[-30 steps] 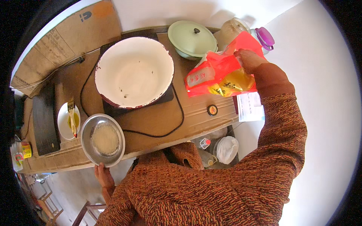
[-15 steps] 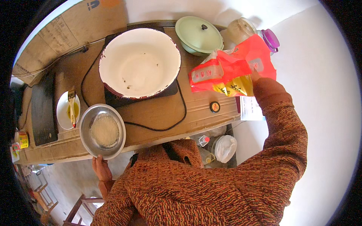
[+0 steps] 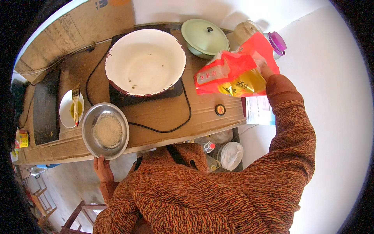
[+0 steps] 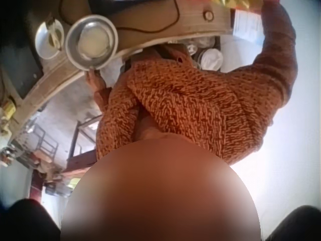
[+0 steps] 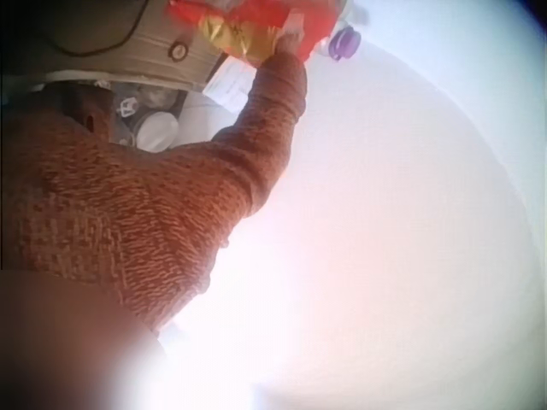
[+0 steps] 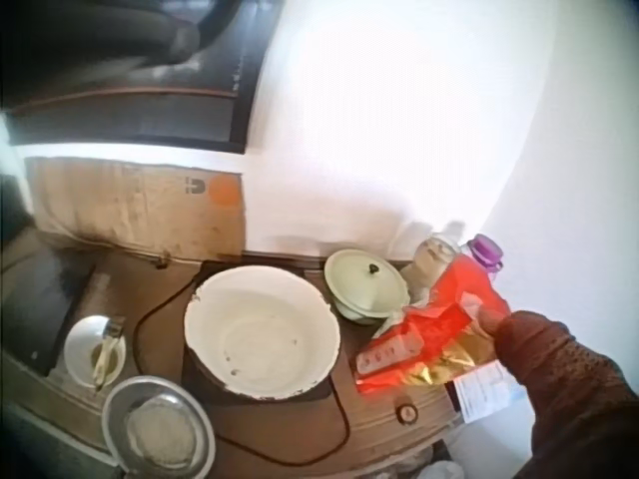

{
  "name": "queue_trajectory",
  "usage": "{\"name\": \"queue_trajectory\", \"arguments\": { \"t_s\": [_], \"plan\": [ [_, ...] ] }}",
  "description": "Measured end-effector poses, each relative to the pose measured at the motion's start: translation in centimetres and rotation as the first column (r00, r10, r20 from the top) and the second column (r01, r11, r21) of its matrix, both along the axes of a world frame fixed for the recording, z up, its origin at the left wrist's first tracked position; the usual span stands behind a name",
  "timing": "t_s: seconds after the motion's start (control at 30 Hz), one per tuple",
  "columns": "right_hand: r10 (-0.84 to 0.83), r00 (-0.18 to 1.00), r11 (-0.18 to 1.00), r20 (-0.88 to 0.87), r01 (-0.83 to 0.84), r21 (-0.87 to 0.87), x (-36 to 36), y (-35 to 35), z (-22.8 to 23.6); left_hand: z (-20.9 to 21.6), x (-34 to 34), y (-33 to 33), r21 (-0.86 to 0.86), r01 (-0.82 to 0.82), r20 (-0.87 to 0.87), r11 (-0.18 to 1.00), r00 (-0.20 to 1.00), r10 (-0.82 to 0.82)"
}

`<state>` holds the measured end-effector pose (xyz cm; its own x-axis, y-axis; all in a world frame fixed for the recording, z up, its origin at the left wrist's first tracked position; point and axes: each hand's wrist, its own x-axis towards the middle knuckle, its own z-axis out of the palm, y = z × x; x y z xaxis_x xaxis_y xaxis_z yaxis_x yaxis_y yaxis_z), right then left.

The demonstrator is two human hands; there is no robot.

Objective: The person measures rice from a large bag into a metal bowl using a paper cup, then carries the bowl to a table. They add water from a white bucket using a ladle and stir the mixture with chopsticks.

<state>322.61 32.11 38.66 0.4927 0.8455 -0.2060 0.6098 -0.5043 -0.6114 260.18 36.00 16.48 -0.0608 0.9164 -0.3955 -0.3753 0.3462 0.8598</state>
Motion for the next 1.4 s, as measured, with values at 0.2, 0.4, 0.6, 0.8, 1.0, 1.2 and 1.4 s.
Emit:
{"name": "queue_trajectory", "arguments": {
  "t_s": [0.2,0.4,0.6,0.8,1.0,1.2,1.4],
  "plan": [
    [-0.051,0.999,0.998,-0.013,0.051,0.033,-1.7,-0.4,0.4,-0.6,-0.3,0.2,-0.011,0.037,-0.015,0.999,0.999,-0.037],
    [-0.146,0.972,0.985,0.184,0.125,0.121,-2.8,-1.7,2.6,0.0,0.1,0.4,0.047,0.068,0.0,0.997,0.998,-0.068],
    [-0.23,0.961,0.916,0.151,0.161,0.368,-4.7,-2.6,3.9,0.1,-0.1,0.4,0.026,0.058,0.012,0.998,0.998,-0.058],
    [-0.297,0.951,0.821,0.085,0.209,0.532,-5.4,-3.3,4.3,-1.2,-0.8,0.5,0.056,0.111,0.014,0.992,0.994,-0.112],
    [-0.271,0.961,0.761,0.061,0.175,0.625,-9.5,-2.6,8.6,0.4,0.1,0.1,0.047,0.068,0.047,0.997,0.996,-0.07],
    [0.009,0.995,0.779,0.099,-0.069,0.623,-16.2,0.0,10.6,-0.6,-0.5,0.2,0.014,0.08,0.01,0.997,0.997,-0.08],
    [0.289,0.95,0.715,0.12,-0.298,0.633,-25.0,4.3,7.7,-1.1,-0.5,0.2,0.02,0.124,-0.037,0.992,0.992,-0.123]
  ]
}}
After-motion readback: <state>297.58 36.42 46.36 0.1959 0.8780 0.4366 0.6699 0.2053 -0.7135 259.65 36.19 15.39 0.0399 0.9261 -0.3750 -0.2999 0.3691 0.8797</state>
